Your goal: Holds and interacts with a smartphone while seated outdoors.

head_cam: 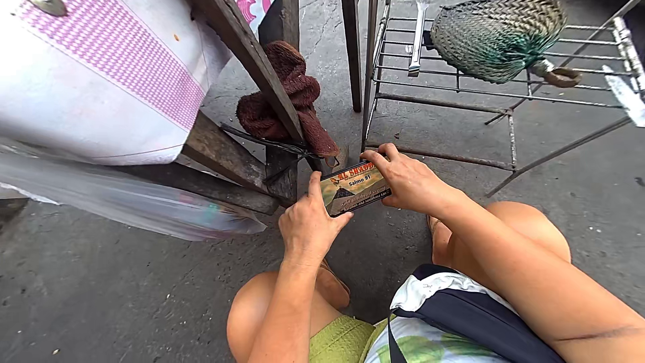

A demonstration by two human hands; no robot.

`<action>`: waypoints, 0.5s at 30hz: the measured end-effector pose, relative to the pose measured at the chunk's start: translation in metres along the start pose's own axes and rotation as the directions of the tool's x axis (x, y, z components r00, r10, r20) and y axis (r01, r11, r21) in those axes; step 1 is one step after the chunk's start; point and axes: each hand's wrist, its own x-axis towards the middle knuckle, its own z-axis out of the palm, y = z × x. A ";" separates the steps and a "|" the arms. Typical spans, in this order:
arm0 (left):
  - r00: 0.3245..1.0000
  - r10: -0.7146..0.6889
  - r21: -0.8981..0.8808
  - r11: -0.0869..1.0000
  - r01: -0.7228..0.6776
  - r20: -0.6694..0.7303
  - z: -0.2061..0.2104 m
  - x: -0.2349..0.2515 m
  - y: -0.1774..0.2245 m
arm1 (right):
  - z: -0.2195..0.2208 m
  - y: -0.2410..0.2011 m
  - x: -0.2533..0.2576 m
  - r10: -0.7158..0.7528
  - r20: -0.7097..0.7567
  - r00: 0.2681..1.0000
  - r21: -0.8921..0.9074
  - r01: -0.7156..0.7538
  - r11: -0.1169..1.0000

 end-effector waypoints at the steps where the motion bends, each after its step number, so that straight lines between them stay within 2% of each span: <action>1: 1.000 0.000 0.002 1.000 0.000 0.009 0.000 0.000 0.001 | 0.001 0.000 0.001 0.009 0.011 1.000 -0.005 -0.009 1.000; 6: 0.998 -0.017 0.025 1.000 0.015 0.066 0.001 0.002 0.003 | 0.002 -0.004 0.003 0.053 0.058 0.997 -0.035 -0.051 0.998; 15: 0.985 -0.041 0.020 0.999 0.038 0.165 0.000 0.001 0.005 | 0.001 -0.001 0.002 0.041 0.126 0.991 -0.052 -0.034 0.998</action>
